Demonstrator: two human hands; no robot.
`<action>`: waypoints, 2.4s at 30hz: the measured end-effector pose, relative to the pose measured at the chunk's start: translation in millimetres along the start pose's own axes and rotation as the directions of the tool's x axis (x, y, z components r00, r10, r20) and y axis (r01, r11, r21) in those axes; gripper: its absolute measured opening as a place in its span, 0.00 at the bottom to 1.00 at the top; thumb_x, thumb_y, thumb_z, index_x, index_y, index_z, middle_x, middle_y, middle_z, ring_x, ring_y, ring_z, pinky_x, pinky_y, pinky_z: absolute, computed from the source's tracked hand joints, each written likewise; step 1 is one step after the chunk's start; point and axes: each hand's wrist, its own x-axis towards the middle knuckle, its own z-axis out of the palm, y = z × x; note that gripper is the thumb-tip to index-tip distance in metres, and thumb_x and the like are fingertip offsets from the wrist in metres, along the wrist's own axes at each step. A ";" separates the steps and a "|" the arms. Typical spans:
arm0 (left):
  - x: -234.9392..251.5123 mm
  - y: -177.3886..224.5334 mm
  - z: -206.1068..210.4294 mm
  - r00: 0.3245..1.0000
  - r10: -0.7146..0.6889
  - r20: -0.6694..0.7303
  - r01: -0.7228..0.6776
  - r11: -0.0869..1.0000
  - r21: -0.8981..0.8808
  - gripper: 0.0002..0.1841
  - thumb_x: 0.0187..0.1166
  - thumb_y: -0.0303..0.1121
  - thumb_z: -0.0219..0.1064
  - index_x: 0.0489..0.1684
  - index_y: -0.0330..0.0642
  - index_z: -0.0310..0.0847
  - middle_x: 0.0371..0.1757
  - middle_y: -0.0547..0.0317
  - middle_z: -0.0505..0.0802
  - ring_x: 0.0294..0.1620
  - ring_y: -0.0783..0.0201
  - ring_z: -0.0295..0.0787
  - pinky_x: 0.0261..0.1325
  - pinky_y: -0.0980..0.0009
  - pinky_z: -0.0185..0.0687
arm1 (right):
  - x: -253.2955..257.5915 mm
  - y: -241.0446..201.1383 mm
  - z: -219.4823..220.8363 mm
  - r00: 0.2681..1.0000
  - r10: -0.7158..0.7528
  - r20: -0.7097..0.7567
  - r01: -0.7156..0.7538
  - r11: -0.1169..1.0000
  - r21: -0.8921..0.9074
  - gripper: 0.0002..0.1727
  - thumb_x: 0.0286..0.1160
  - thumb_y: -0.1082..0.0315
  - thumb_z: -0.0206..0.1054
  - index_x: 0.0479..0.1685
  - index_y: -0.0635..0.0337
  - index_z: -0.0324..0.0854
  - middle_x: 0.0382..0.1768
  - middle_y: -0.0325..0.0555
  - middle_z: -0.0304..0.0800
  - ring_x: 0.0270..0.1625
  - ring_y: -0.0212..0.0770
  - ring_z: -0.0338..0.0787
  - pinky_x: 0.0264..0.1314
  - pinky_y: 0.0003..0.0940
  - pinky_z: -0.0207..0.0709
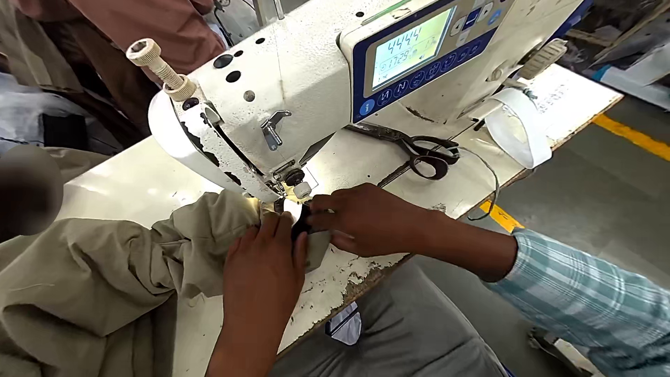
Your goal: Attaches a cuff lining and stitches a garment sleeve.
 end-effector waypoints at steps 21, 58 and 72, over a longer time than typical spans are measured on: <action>-24.7 -2.6 25.5 0.998 -0.005 -0.059 -0.012 0.956 -0.292 0.20 0.60 0.45 0.74 0.51 0.49 0.92 0.72 0.46 0.85 0.61 0.40 0.86 0.53 0.37 0.80 | -8.0 3.7 36.1 0.984 -0.004 -0.179 0.039 0.980 0.195 0.12 0.80 0.63 0.67 0.53 0.52 0.93 0.61 0.41 0.93 0.50 0.42 0.93 0.44 0.41 0.87; 11.0 4.6 9.9 1.000 -0.018 -0.003 0.017 0.982 -0.188 0.15 0.72 0.36 0.69 0.51 0.40 0.94 0.38 0.52 0.93 0.31 0.51 0.90 0.30 0.50 0.85 | -4.7 0.7 39.4 0.973 -0.028 -0.230 0.080 0.973 0.219 0.08 0.66 0.64 0.75 0.41 0.52 0.94 0.39 0.39 0.90 0.39 0.39 0.87 0.36 0.36 0.80; 11.9 0.3 17.1 0.991 0.001 0.135 0.053 0.919 -0.391 0.14 0.84 0.35 0.59 0.51 0.44 0.93 0.63 0.54 0.87 0.51 0.56 0.89 0.44 0.53 0.86 | -7.4 -22.5 43.8 0.956 0.136 -0.258 -0.046 0.944 0.327 0.05 0.63 0.73 0.69 0.28 0.55 0.90 0.33 0.38 0.87 0.36 0.39 0.83 0.33 0.36 0.73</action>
